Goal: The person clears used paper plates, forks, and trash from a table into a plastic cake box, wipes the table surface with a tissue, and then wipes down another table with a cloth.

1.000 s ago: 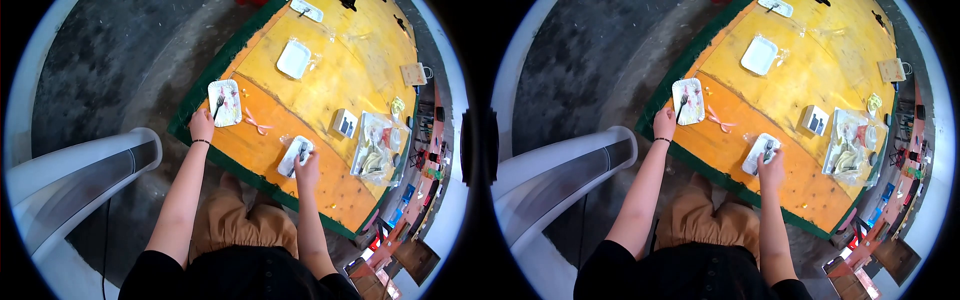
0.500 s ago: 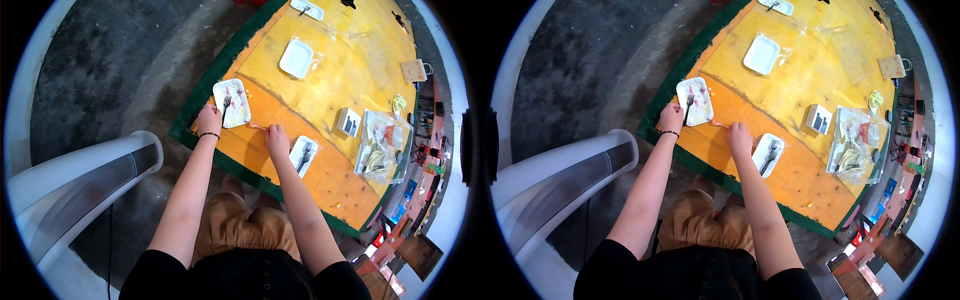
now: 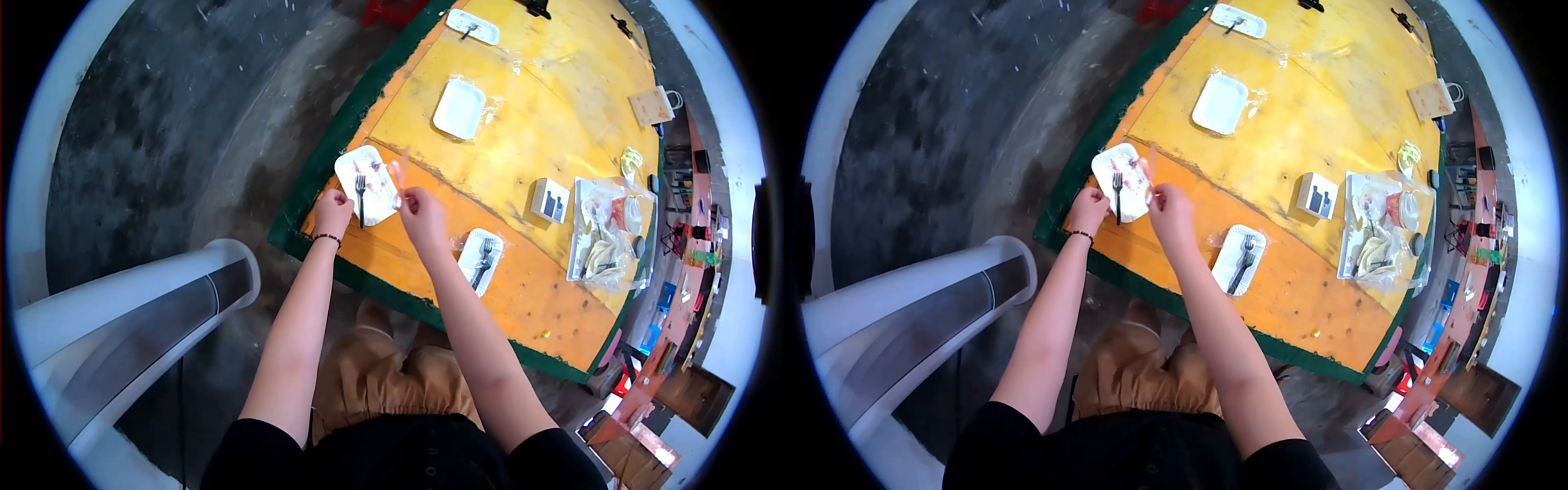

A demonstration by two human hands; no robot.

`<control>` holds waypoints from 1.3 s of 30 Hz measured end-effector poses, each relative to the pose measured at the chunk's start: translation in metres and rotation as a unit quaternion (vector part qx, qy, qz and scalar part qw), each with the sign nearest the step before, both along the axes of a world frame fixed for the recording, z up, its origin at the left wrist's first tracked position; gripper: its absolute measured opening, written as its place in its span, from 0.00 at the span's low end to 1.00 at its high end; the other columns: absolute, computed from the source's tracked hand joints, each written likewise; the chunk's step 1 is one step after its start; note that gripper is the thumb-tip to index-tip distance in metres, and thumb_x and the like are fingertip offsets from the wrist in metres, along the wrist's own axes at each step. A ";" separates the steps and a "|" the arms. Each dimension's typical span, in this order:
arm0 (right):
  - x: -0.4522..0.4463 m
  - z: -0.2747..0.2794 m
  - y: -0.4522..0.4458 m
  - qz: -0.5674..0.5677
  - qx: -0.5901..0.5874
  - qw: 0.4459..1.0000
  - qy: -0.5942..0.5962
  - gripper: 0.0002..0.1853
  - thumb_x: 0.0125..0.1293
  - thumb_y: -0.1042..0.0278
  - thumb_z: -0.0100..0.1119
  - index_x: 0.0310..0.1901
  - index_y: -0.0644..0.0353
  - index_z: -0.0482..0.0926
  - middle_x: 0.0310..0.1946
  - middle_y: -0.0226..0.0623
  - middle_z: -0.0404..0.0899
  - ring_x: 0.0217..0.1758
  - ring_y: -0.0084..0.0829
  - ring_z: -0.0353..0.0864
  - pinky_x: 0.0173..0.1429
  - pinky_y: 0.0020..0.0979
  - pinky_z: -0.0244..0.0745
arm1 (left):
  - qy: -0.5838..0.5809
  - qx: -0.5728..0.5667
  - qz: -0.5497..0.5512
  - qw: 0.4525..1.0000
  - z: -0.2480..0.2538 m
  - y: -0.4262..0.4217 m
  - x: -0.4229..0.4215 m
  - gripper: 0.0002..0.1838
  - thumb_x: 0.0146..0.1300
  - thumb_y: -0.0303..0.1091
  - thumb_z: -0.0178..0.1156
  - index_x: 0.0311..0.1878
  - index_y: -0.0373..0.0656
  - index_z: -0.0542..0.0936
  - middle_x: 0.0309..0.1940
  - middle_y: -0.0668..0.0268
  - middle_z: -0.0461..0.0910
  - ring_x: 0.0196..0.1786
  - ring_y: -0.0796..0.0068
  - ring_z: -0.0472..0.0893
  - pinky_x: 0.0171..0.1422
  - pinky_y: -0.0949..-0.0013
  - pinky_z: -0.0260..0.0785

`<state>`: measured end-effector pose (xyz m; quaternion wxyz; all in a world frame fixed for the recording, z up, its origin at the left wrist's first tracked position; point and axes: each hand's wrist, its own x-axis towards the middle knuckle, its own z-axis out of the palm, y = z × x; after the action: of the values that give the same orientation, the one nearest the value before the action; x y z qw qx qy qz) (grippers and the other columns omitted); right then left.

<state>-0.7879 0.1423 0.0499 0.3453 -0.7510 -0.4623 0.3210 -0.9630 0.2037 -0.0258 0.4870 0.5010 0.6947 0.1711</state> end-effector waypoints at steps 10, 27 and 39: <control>0.024 0.019 -0.059 -0.017 -0.035 0.998 0.040 0.15 0.60 0.67 0.58 0.47 0.66 0.76 0.36 0.46 0.78 0.34 0.38 0.79 0.41 0.33 0.76 | -0.089 -0.020 -0.013 0.996 0.021 -0.031 0.004 0.03 0.57 0.24 0.55 0.33 0.38 0.71 0.26 0.64 0.78 0.26 0.77 0.79 0.31 0.78 0.72; 0.226 0.054 -0.298 -0.274 0.000 0.943 0.190 0.14 0.67 0.68 0.52 0.51 0.65 0.75 0.33 0.32 0.77 0.31 0.21 0.77 0.34 0.22 0.73 | -0.281 -0.078 -0.213 0.932 0.207 -0.115 0.333 0.05 0.56 0.27 0.55 0.34 0.36 0.72 0.24 0.63 0.78 0.26 0.78 0.79 0.33 0.76 0.75; 0.305 0.029 -0.373 -0.300 0.020 0.938 0.172 0.12 0.66 0.69 0.53 0.49 0.64 0.76 0.33 0.32 0.78 0.31 0.20 0.76 0.34 0.22 0.72 | -0.298 -0.089 -0.249 0.917 0.210 -0.145 0.497 0.18 0.69 0.40 0.45 0.33 0.34 0.76 0.24 0.60 0.79 0.25 0.77 0.78 0.31 0.77 0.72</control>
<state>-0.4834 -0.2307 0.0792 0.5142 -0.7813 -0.1557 0.3176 -0.4659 0.0586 0.1843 0.7410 0.5383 0.3822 0.1227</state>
